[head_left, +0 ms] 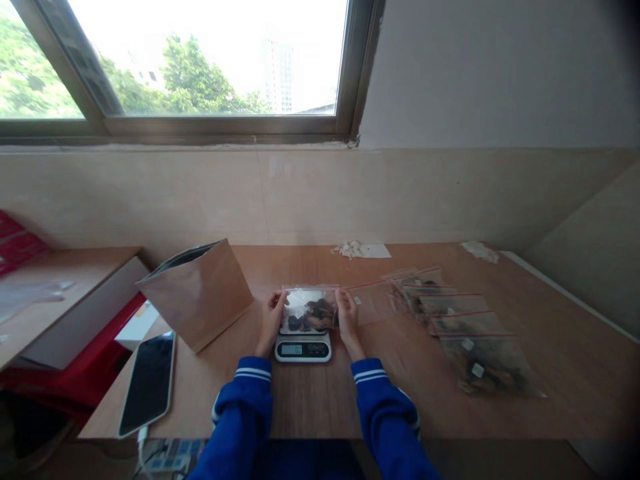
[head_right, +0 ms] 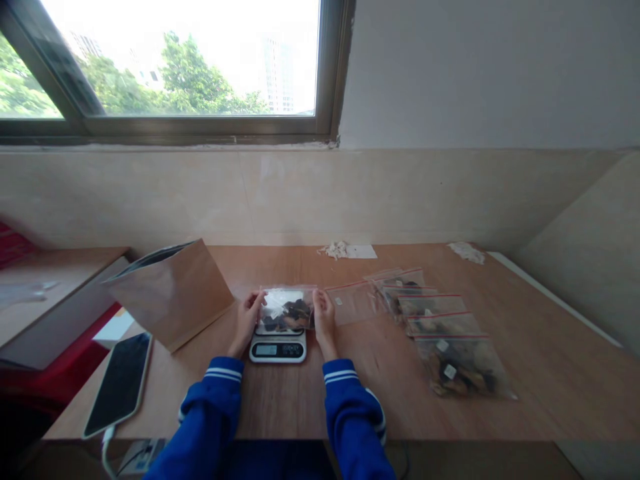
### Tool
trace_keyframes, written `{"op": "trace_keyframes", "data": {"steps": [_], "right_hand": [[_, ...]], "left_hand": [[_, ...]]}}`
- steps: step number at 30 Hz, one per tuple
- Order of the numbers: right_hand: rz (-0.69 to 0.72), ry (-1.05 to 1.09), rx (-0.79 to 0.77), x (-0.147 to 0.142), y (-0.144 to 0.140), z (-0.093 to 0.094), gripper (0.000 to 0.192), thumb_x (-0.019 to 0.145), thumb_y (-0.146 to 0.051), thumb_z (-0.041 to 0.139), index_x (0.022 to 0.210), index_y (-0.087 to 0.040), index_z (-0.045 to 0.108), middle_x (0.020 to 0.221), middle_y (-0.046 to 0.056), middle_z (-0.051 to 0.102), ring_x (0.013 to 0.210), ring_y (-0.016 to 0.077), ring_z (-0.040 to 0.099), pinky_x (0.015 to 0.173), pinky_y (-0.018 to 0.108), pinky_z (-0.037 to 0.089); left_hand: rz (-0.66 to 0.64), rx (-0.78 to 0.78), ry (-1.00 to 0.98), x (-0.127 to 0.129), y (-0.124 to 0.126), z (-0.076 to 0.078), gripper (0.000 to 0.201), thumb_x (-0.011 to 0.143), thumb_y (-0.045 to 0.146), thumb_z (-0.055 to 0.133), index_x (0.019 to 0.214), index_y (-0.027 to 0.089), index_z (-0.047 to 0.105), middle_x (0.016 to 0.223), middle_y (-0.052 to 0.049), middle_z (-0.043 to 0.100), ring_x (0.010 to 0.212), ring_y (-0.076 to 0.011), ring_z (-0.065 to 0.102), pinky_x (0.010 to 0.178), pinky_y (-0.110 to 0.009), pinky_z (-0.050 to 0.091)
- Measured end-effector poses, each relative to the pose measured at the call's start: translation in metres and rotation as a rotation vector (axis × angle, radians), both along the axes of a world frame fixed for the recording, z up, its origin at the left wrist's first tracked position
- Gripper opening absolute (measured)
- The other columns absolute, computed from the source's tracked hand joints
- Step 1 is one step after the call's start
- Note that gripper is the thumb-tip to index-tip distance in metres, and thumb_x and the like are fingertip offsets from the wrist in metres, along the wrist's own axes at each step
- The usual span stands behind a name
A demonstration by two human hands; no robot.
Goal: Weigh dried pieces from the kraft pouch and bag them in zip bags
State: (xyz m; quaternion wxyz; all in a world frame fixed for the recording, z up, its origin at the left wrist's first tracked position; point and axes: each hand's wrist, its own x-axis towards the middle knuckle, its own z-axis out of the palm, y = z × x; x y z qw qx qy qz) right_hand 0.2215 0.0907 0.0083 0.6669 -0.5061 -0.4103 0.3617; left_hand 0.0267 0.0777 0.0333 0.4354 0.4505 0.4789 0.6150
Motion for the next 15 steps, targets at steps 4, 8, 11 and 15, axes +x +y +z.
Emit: {"op": "trace_keyframes", "data": {"steps": [4, 8, 11, 15], "right_hand": [[0.009, -0.008, -0.018, -0.002, -0.004, 0.009, 0.050, 0.074, -0.061, 0.068, 0.093, -0.015, 0.069, 0.080, 0.006, 0.071, 0.067, 0.0183, 0.062, 0.063, 0.030, 0.049], [0.012, -0.028, -0.007, -0.002, -0.006, 0.014, 0.051, 0.075, -0.063, 0.067, 0.091, -0.014, 0.071, 0.079, 0.008, 0.072, 0.066, 0.0191, 0.062, 0.060, 0.030, 0.049], [-0.012, -0.045, -0.012, -0.003, -0.006, 0.014, 0.052, 0.076, -0.064, 0.065, 0.092, -0.014, 0.071, 0.084, 0.010, 0.073, 0.070, 0.0203, 0.064, 0.060, 0.030, 0.050], [-0.009, -0.049, -0.004, -0.003, -0.006, 0.013, 0.051, 0.076, -0.063, 0.065, 0.092, -0.015, 0.071, 0.086, 0.010, 0.074, 0.074, 0.0212, 0.065, 0.064, 0.031, 0.051]], "left_hand": [[0.017, 0.010, 0.021, 0.000, 0.000, -0.002, 0.043, 0.076, 0.058, 0.069, 0.083, 0.015, 0.064, 0.071, 0.001, 0.059, 0.047, -0.0062, 0.045, 0.041, -0.019, 0.032], [0.014, -0.006, -0.001, 0.001, -0.001, -0.002, 0.045, 0.077, 0.060, 0.067, 0.085, 0.016, 0.062, 0.068, 0.002, 0.056, 0.044, -0.0063, 0.045, 0.039, -0.018, 0.031], [0.024, -0.010, -0.008, 0.002, -0.002, -0.002, 0.045, 0.077, 0.061, 0.067, 0.086, 0.016, 0.062, 0.068, 0.003, 0.055, 0.043, -0.0057, 0.043, 0.038, -0.018, 0.030], [0.031, 0.001, -0.022, 0.001, -0.002, -0.004, 0.046, 0.078, 0.061, 0.066, 0.087, 0.016, 0.063, 0.067, 0.003, 0.056, 0.043, -0.0054, 0.042, 0.037, -0.018, 0.029]]}}
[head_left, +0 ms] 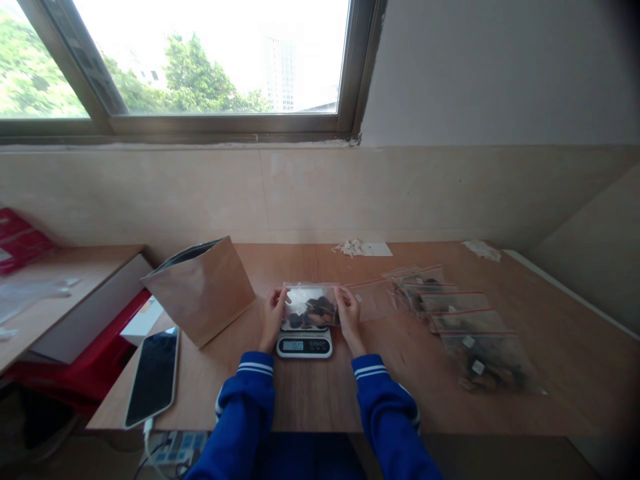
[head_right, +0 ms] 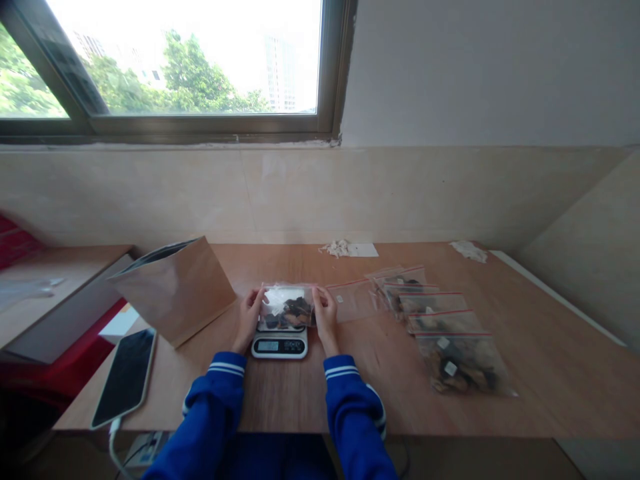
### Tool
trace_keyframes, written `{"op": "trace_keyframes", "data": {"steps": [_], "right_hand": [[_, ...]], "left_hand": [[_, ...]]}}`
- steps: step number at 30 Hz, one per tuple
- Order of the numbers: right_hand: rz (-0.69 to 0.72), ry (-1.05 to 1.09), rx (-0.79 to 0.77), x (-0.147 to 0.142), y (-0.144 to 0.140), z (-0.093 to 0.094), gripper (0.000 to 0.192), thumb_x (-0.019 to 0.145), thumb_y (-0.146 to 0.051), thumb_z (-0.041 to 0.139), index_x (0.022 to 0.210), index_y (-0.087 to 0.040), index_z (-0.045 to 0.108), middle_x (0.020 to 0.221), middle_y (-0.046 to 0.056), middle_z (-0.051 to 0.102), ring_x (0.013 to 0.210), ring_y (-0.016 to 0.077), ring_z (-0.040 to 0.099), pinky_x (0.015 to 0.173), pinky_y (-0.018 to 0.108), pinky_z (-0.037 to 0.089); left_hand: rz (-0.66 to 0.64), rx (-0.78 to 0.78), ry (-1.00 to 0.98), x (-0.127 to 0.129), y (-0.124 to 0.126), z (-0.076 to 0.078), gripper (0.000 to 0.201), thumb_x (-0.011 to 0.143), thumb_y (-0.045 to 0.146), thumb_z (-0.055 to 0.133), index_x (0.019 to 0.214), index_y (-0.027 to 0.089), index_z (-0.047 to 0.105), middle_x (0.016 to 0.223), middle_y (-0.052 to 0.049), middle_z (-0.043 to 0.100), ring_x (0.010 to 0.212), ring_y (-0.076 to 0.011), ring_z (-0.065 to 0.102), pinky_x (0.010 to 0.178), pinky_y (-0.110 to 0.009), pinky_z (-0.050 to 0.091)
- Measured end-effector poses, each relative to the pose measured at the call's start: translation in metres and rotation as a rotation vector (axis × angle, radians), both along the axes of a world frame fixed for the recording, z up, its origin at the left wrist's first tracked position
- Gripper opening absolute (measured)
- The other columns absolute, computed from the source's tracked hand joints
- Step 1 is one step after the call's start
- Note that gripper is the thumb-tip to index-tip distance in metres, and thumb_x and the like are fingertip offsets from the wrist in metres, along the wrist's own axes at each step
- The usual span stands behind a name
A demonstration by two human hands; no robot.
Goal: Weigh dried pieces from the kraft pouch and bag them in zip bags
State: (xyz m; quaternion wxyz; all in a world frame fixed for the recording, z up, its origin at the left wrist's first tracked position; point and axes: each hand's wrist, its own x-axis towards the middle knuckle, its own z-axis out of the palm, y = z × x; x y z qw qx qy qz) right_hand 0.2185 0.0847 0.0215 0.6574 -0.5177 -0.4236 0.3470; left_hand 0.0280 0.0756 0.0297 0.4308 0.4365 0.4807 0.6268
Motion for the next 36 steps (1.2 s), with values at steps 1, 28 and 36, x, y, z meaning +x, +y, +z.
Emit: {"op": "trace_keyframes", "data": {"steps": [1, 28, 36], "right_hand": [[0.006, 0.007, 0.005, 0.000, 0.000, 0.000, 0.050, 0.076, -0.062, 0.065, 0.091, -0.015, 0.071, 0.086, 0.010, 0.074, 0.074, 0.0212, 0.065, 0.064, 0.031, 0.051], [0.075, -0.015, 0.044, 0.001, -0.008, -0.003, 0.039, 0.080, -0.058, 0.061, 0.081, -0.019, 0.063, 0.075, 0.003, 0.068, 0.071, 0.0194, 0.062, 0.066, 0.031, 0.050], [0.082, -0.134, 0.075, 0.000, -0.012, -0.008, 0.039, 0.088, -0.053, 0.054, 0.091, -0.017, 0.068, 0.087, 0.007, 0.072, 0.077, 0.0205, 0.065, 0.069, 0.030, 0.051]], "left_hand": [[0.000, 0.003, -0.006, 0.000, 0.000, 0.000, 0.045, 0.078, 0.060, 0.066, 0.088, 0.016, 0.063, 0.067, 0.003, 0.055, 0.042, -0.0053, 0.042, 0.037, -0.018, 0.029], [-0.052, 0.018, -0.021, -0.003, 0.000, -0.001, 0.043, 0.076, 0.058, 0.068, 0.073, 0.018, 0.054, 0.062, 0.003, 0.056, 0.042, -0.0060, 0.045, 0.040, -0.019, 0.034], [-0.053, 0.015, -0.029, -0.003, 0.001, -0.002, 0.045, 0.077, 0.060, 0.068, 0.083, 0.016, 0.059, 0.057, 0.003, 0.058, 0.041, -0.0076, 0.048, 0.038, -0.018, 0.032]]}}
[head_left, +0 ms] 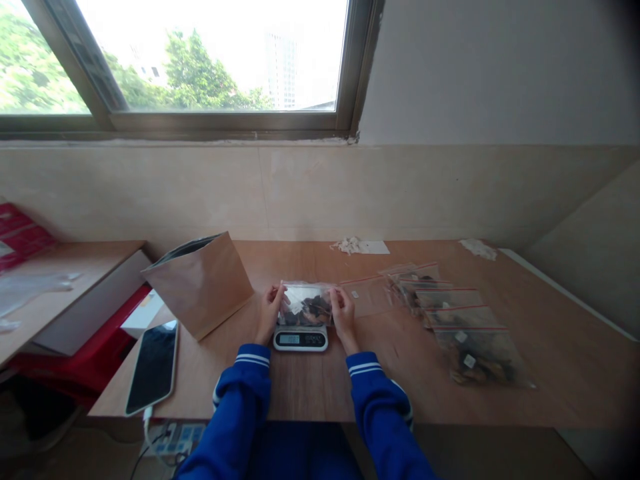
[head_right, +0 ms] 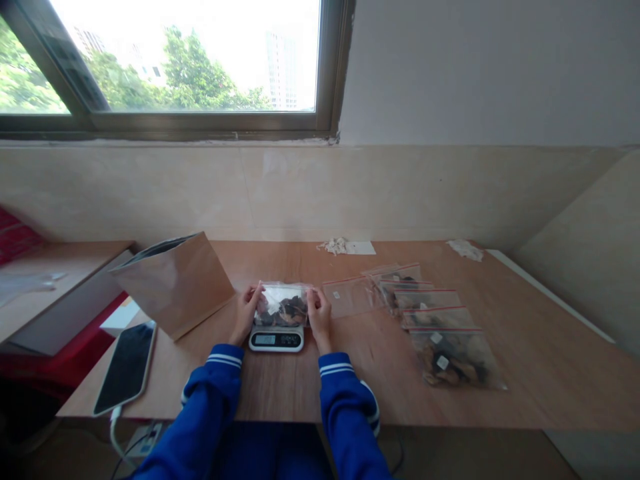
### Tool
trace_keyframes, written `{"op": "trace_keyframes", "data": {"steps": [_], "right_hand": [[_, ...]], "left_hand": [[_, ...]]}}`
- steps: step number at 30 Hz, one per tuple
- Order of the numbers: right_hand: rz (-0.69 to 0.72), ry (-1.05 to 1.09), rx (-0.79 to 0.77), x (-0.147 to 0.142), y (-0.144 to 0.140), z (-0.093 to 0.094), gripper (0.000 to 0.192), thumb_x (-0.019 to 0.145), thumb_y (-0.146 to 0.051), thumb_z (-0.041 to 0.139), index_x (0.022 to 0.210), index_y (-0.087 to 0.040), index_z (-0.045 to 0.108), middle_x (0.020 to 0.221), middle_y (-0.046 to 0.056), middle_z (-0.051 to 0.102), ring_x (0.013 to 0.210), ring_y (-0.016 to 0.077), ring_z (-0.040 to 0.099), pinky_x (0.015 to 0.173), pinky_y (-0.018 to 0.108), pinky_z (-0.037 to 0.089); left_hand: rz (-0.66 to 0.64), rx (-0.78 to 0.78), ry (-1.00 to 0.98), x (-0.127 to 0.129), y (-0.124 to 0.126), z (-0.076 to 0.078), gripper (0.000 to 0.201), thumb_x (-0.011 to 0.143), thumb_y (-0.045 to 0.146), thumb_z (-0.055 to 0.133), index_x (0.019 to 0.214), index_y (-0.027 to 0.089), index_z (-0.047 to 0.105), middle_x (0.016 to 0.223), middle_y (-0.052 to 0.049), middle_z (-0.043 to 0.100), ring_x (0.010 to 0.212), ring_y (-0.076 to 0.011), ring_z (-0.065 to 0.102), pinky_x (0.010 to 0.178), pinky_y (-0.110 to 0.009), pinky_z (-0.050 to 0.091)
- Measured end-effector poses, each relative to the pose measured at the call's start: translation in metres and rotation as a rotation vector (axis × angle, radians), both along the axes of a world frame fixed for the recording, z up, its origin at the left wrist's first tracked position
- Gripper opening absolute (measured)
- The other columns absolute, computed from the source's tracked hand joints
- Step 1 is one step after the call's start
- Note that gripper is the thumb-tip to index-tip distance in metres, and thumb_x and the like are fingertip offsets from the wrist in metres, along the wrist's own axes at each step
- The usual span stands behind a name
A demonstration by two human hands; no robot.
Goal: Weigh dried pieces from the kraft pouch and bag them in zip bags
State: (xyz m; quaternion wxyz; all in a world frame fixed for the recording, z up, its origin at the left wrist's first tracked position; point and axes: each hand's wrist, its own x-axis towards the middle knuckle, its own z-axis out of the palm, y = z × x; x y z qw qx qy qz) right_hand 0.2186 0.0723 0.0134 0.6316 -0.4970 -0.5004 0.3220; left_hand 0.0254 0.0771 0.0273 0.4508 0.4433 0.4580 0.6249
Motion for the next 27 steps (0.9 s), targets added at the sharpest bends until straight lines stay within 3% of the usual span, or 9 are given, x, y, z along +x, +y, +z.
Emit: {"op": "trace_keyframes", "data": {"steps": [5, 16, 27], "right_hand": [[-0.034, -0.008, 0.026, 0.000, 0.002, 0.000, 0.041, 0.089, -0.053, 0.053, 0.095, -0.016, 0.070, 0.094, 0.009, 0.074, 0.086, 0.0227, 0.066, 0.073, 0.031, 0.052], [-0.210, -0.090, 0.063, 0.001, 0.004, -0.009, 0.043, 0.090, -0.056, 0.051, 0.090, -0.016, 0.067, 0.088, 0.010, 0.072, 0.078, 0.0217, 0.064, 0.071, 0.033, 0.051], [-0.212, -0.046, 0.062, 0.002, 0.004, -0.014, 0.041, 0.090, -0.055, 0.052, 0.089, -0.016, 0.064, 0.084, 0.008, 0.070, 0.076, 0.0210, 0.066, 0.069, 0.032, 0.052]], "left_hand": [[0.001, 0.032, 0.047, -0.003, -0.001, 0.000, 0.042, 0.078, 0.057, 0.068, 0.085, 0.016, 0.062, 0.060, 0.003, 0.060, 0.043, -0.0069, 0.049, 0.041, -0.017, 0.034], [-0.015, 0.000, 0.108, -0.003, -0.003, 0.009, 0.039, 0.077, 0.054, 0.069, 0.083, 0.016, 0.065, 0.065, 0.003, 0.058, 0.041, -0.0048, 0.043, 0.038, -0.017, 0.029], [-0.017, -0.004, 0.122, 0.001, -0.002, 0.007, 0.040, 0.078, 0.055, 0.067, 0.080, 0.016, 0.060, 0.063, 0.004, 0.055, 0.042, -0.0046, 0.041, 0.039, -0.016, 0.027]]}}
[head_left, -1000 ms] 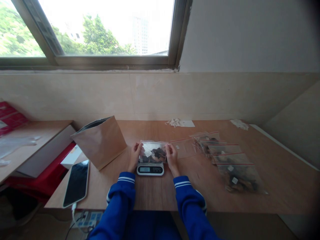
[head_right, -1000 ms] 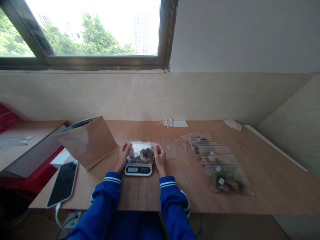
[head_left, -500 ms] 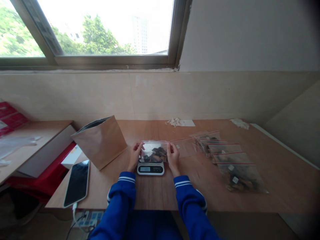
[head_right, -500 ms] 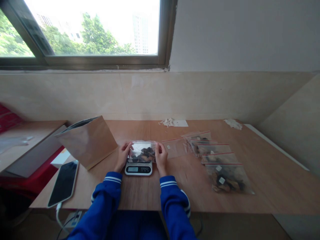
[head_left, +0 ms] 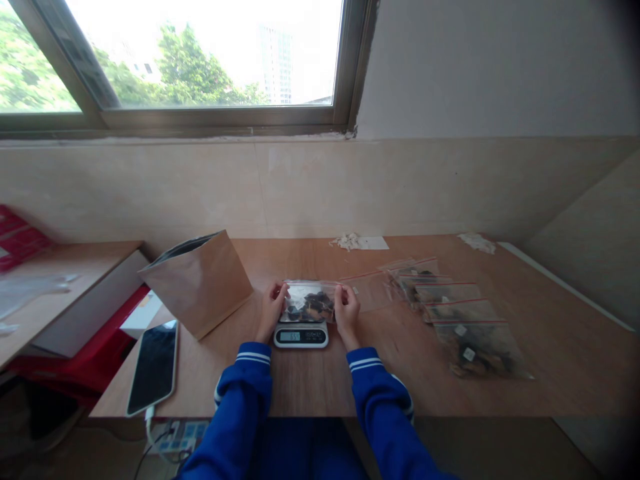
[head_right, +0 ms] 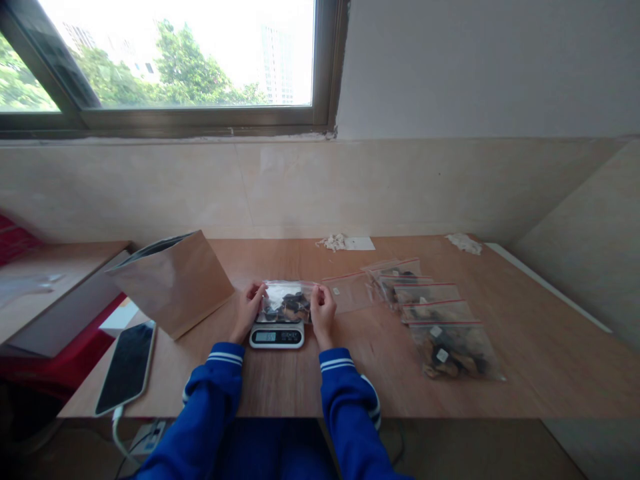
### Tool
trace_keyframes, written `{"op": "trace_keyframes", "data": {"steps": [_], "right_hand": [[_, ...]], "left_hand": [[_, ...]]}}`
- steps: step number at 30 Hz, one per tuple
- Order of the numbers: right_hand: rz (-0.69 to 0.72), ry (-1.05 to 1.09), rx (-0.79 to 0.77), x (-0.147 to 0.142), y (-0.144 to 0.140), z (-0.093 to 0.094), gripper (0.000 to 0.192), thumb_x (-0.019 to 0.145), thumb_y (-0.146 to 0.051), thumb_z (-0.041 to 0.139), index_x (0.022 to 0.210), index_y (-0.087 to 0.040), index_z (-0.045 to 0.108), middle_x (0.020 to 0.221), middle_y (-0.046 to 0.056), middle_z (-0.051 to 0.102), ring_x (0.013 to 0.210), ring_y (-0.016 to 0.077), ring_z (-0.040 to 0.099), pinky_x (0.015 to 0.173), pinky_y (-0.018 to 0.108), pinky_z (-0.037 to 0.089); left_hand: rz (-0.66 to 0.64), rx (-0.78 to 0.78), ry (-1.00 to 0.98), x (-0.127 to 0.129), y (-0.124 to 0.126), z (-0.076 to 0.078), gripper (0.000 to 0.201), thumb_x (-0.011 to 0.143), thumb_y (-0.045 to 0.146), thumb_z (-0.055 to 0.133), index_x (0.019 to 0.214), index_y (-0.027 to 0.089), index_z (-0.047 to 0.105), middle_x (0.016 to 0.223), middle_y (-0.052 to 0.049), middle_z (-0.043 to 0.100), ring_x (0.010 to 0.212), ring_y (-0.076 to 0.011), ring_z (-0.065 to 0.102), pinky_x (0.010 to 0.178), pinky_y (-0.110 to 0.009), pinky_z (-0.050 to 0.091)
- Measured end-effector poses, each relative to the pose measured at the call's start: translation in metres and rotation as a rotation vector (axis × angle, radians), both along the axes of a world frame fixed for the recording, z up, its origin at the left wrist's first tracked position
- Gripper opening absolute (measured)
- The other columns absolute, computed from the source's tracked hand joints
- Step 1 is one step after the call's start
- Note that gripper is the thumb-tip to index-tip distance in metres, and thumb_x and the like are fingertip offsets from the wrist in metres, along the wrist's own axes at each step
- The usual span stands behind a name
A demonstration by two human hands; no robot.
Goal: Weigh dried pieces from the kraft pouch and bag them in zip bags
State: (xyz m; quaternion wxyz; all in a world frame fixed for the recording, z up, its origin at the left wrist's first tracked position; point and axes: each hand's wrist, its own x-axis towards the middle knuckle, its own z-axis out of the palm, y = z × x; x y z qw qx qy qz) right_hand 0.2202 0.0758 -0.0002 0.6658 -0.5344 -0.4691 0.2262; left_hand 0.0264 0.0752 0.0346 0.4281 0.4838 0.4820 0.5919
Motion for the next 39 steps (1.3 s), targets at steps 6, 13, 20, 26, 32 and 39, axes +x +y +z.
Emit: {"op": "trace_keyframes", "data": {"steps": [6, 13, 20, 26, 32, 39], "right_hand": [[0.105, 0.035, -0.002, -0.003, -0.006, 0.006, 0.035, 0.088, -0.051, 0.057, 0.092, -0.018, 0.065, 0.084, 0.007, 0.072, 0.075, 0.0201, 0.067, 0.067, 0.030, 0.054], [0.120, 0.018, 0.013, -0.003, -0.008, 0.013, 0.032, 0.088, -0.047, 0.058, 0.093, -0.017, 0.068, 0.089, 0.008, 0.073, 0.082, 0.0209, 0.067, 0.072, 0.031, 0.054], [0.026, -0.133, 0.041, -0.002, -0.010, 0.014, 0.034, 0.088, -0.049, 0.058, 0.084, -0.017, 0.069, 0.071, 0.002, 0.068, 0.061, 0.0149, 0.056, 0.057, 0.025, 0.045], [0.008, -0.060, 0.019, 0.002, -0.030, 0.032, 0.038, 0.086, -0.053, 0.059, 0.082, -0.017, 0.069, 0.071, 0.002, 0.066, 0.062, 0.0153, 0.057, 0.057, 0.026, 0.045], [0.032, -0.338, 0.055, 0.037, -0.056, 0.079, 0.034, 0.089, -0.051, 0.057, 0.092, -0.021, 0.072, 0.092, 0.008, 0.067, 0.088, 0.0225, 0.061, 0.078, 0.036, 0.050], [0.320, -0.916, 0.178, 0.036, -0.094, 0.167, 0.027, 0.094, -0.032, 0.056, 0.119, -0.030, 0.065, 0.131, 0.007, 0.058, 0.127, 0.0258, 0.049, 0.107, 0.046, 0.037]], "left_hand": [[-0.050, 0.001, 0.016, 0.001, 0.002, 0.003, 0.038, 0.080, 0.053, 0.065, 0.083, 0.015, 0.066, 0.071, 0.002, 0.060, 0.047, -0.0049, 0.043, 0.042, -0.017, 0.031], [-0.023, -0.005, 0.029, 0.000, 0.002, 0.006, 0.038, 0.077, 0.053, 0.068, 0.081, 0.015, 0.069, 0.075, -0.001, 0.065, 0.047, -0.0051, 0.044, 0.042, -0.017, 0.030], [-0.060, 0.007, 0.060, 0.001, -0.001, 0.010, 0.040, 0.077, 0.053, 0.069, 0.088, 0.014, 0.071, 0.075, -0.001, 0.065, 0.047, -0.0055, 0.045, 0.042, -0.017, 0.033], [-0.043, -0.005, 0.020, 0.005, -0.017, 0.021, 0.041, 0.078, 0.054, 0.070, 0.078, 0.013, 0.068, 0.060, 0.001, 0.058, 0.043, -0.0055, 0.040, 0.040, -0.018, 0.030], [-0.058, 0.040, 0.014, 0.017, -0.056, 0.040, 0.038, 0.081, 0.052, 0.068, 0.079, 0.014, 0.069, 0.053, 0.003, 0.052, 0.044, -0.0070, 0.039, 0.043, -0.019, 0.030], [-0.101, 0.174, 0.115, 0.045, -0.090, 0.066, 0.026, 0.087, 0.043, 0.065, 0.089, 0.018, 0.072, 0.076, -0.002, 0.067, 0.055, -0.0106, 0.052, 0.050, -0.021, 0.039]]}}
